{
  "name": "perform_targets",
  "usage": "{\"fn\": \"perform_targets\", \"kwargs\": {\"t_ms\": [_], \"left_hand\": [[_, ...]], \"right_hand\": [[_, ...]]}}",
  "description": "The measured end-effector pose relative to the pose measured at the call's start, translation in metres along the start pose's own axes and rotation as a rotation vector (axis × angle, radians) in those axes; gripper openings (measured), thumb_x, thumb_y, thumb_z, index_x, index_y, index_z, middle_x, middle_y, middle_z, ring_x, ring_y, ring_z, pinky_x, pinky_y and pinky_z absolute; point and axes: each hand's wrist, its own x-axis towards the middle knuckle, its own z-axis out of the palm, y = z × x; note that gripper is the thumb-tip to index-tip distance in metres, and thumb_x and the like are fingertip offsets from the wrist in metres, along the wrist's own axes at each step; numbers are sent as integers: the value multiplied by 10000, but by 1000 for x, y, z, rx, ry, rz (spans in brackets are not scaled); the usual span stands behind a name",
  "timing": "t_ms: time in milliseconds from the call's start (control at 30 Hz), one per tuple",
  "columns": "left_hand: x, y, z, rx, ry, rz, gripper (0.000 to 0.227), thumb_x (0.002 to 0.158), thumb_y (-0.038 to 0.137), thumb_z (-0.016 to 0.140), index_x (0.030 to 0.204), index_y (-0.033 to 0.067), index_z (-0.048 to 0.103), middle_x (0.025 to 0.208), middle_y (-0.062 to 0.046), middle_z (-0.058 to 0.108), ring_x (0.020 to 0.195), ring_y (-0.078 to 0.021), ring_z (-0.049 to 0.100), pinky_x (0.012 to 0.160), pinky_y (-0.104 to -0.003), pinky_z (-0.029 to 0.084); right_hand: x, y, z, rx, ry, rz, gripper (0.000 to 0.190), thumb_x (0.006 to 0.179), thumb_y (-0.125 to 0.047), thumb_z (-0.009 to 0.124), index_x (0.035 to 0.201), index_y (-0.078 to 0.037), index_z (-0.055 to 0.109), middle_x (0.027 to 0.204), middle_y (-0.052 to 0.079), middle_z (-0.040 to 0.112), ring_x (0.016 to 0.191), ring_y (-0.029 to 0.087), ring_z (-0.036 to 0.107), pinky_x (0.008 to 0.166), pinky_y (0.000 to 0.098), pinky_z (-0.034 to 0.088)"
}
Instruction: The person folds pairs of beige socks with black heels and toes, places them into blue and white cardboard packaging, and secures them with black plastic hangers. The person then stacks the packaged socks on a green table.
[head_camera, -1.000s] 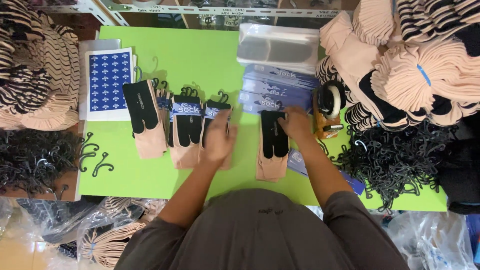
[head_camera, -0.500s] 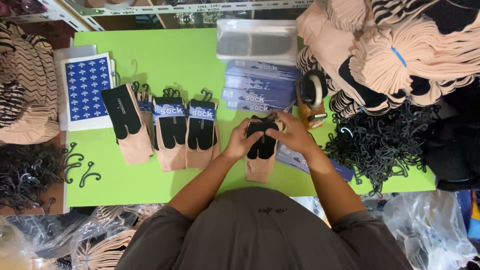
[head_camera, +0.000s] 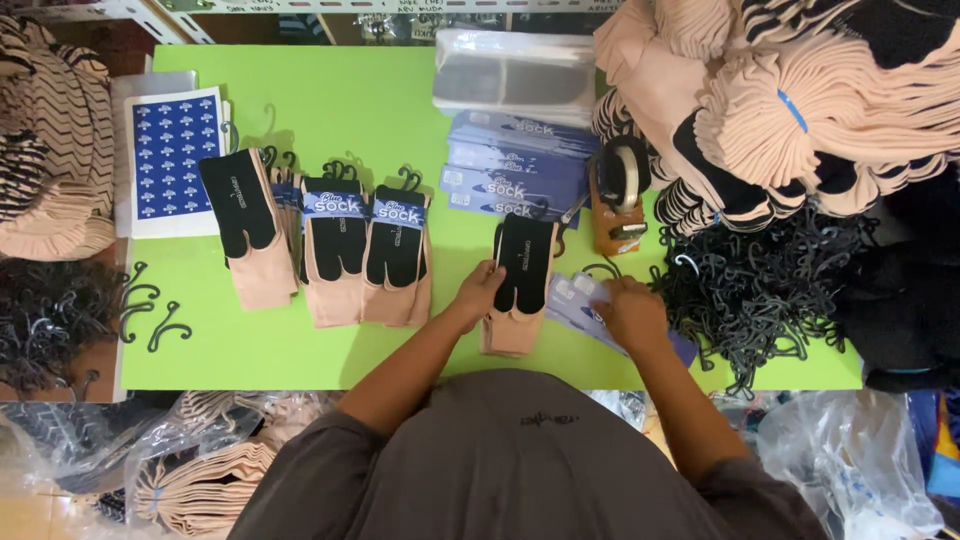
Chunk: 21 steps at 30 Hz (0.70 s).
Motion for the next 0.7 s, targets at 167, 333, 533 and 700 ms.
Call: {"fn": "perform_targets", "kwargs": {"t_ms": [167,333,533,700], "left_hand": [[-35,32,-3,659,240,408,594,875,405,752,1350,135,518,1145,-186,672,1018,-424,708,861,-573,576],[-56,70,-7,1078,-4,735,565,1016,356,562,1543,216,415,1664,-105,289,1521,-356,283,1102,-693,311],[-34,58,3,432,49,887,393,846,389,787,1140,135,727,1247,-77,661,1203,-300,607,1039,-521,385],[6,31,-7,-315,-95,591,210,813,44,854,995,59,751,758,-80,741,629,-161,711,610,-287,587]], "right_hand": [[25,28,40,524,232,-103,85,809,-230,797,878,-268,766,856,11,751,874,308,727,826,427,575],[40,32,45,616,230,-159,147,887,-212,739,1016,-268,781,913,35,785,920,331,733,793,470,579],[41,-20,15,1009,171,-266,276,918,-117,729,1190,-159,748,974,112,795,899,254,728,853,438,567],[50,-81,-34,844,49,-293,326,877,-255,677,1196,-199,713,949,136,782,925,364,736,865,524,561]]}}
